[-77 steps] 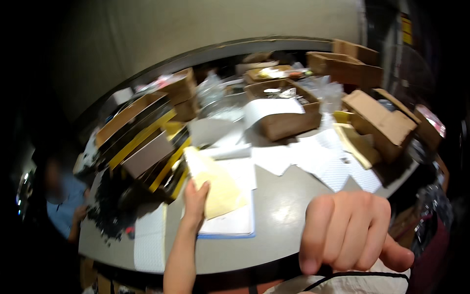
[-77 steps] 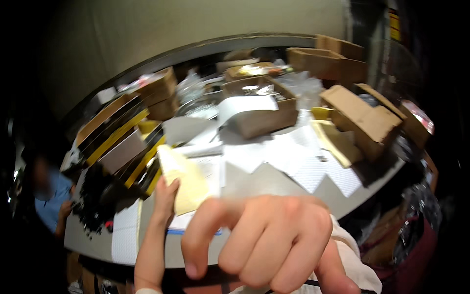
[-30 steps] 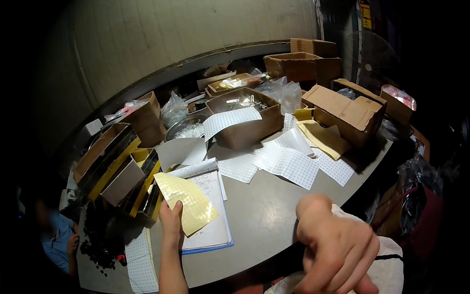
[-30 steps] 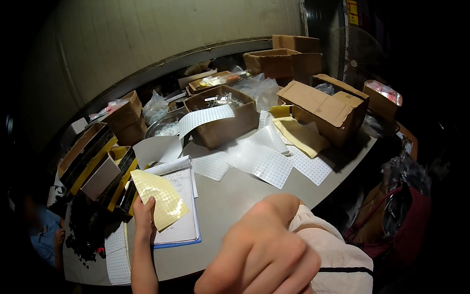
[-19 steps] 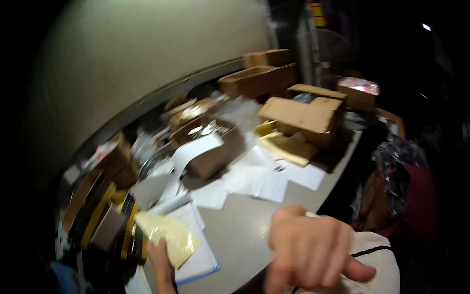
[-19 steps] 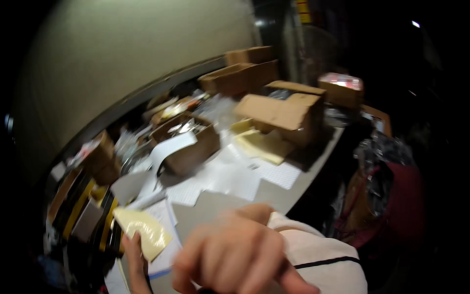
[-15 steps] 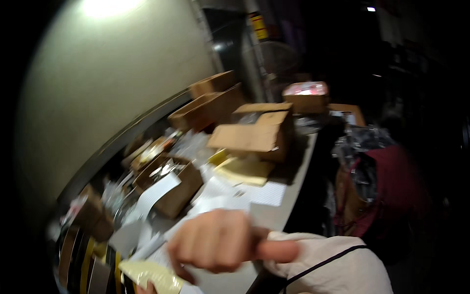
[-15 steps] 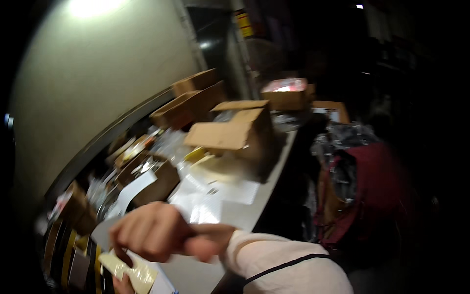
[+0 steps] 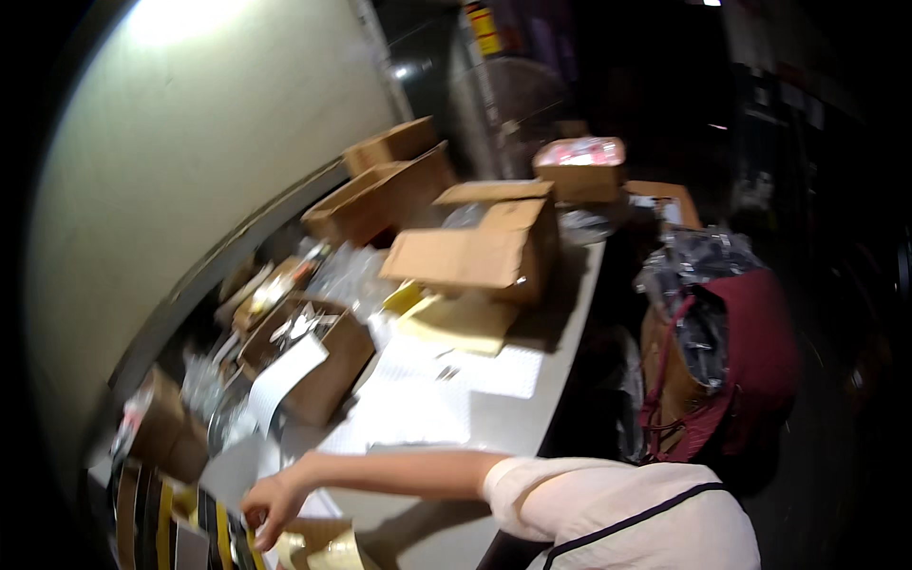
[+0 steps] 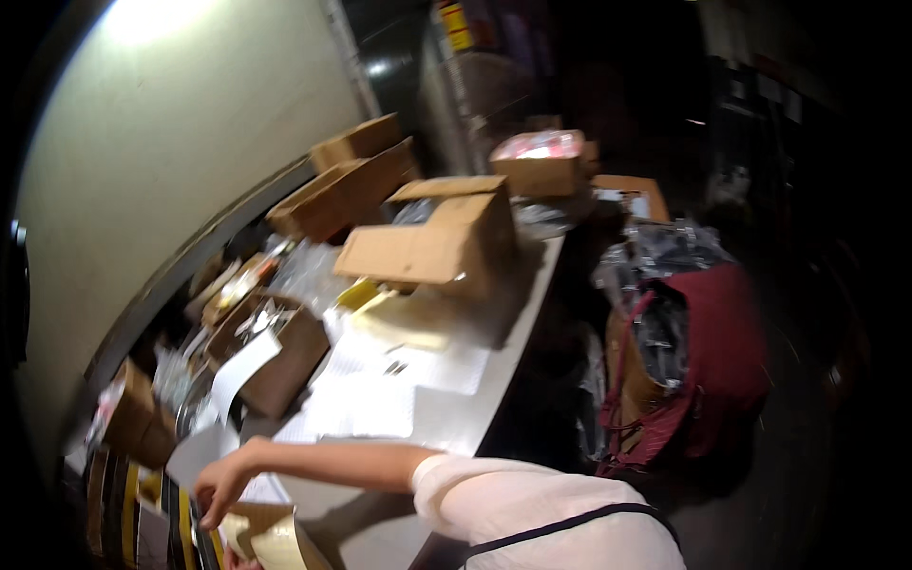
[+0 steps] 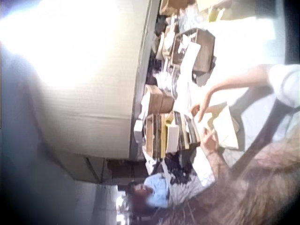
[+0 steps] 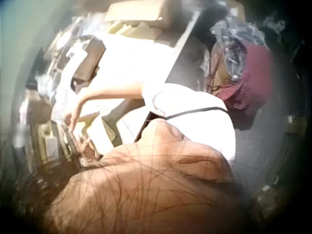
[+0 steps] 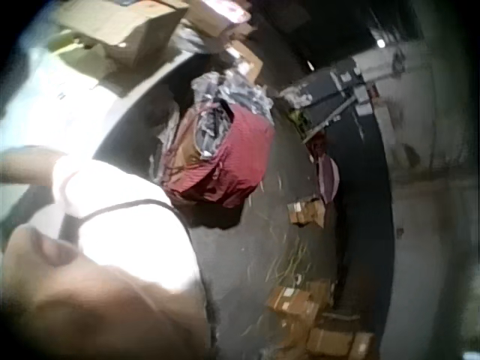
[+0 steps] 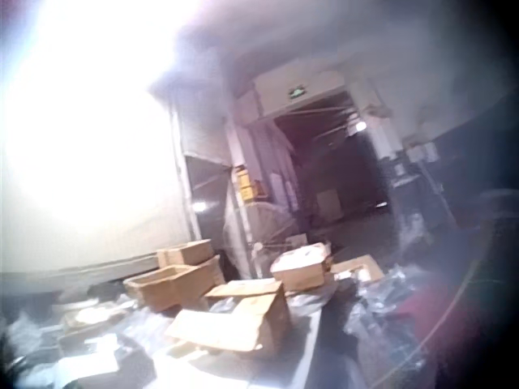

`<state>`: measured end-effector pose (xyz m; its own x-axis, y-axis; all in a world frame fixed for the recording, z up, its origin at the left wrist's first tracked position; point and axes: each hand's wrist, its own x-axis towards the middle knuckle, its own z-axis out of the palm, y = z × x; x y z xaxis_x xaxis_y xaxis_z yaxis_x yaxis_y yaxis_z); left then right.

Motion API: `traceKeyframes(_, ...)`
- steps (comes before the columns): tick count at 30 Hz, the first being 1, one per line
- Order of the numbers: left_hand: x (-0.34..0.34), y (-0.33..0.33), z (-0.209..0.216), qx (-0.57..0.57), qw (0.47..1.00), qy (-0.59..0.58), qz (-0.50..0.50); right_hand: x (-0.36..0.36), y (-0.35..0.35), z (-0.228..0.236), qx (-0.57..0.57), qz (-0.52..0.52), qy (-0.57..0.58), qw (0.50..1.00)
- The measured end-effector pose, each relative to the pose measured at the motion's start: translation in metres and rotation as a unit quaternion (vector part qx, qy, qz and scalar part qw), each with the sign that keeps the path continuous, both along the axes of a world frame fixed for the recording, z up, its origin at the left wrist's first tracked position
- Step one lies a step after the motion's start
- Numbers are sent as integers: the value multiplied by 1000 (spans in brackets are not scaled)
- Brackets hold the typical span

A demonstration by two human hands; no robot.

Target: The person sits at a cluttered table in a warehouse, sorting small black plastic parts and handling sheets of adhesive labels. They peel labels from backing sheets and place them on a notepad, then open a cardboard box and remove several small plastic bags containing pink items.

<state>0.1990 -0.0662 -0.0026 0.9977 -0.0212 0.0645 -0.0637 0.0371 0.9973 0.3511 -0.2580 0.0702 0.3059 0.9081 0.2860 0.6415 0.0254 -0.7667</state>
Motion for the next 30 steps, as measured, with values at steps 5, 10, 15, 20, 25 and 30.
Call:
traceKeyframes(5,-13,48,-3,40,997,36,-48,-11,17,-20,-114,90,129,981)
traceKeyframes(10,7,35,7,-26,993,87,-80,28,-8,-38,-81,-5,99,992)
traceKeyframes(15,17,61,0,-85,992,50,85,68,-14,-61,12,-174,142,974)
traceKeyframes(20,11,59,-4,-33,987,42,149,56,-11,-48,-17,-196,178,964)
traceKeyframes(25,38,72,-48,107,958,-67,256,37,-15,-40,-66,-223,157,960)
traceKeyframes(30,34,79,-47,13,985,-44,163,31,-6,-43,-177,-114,163,964)
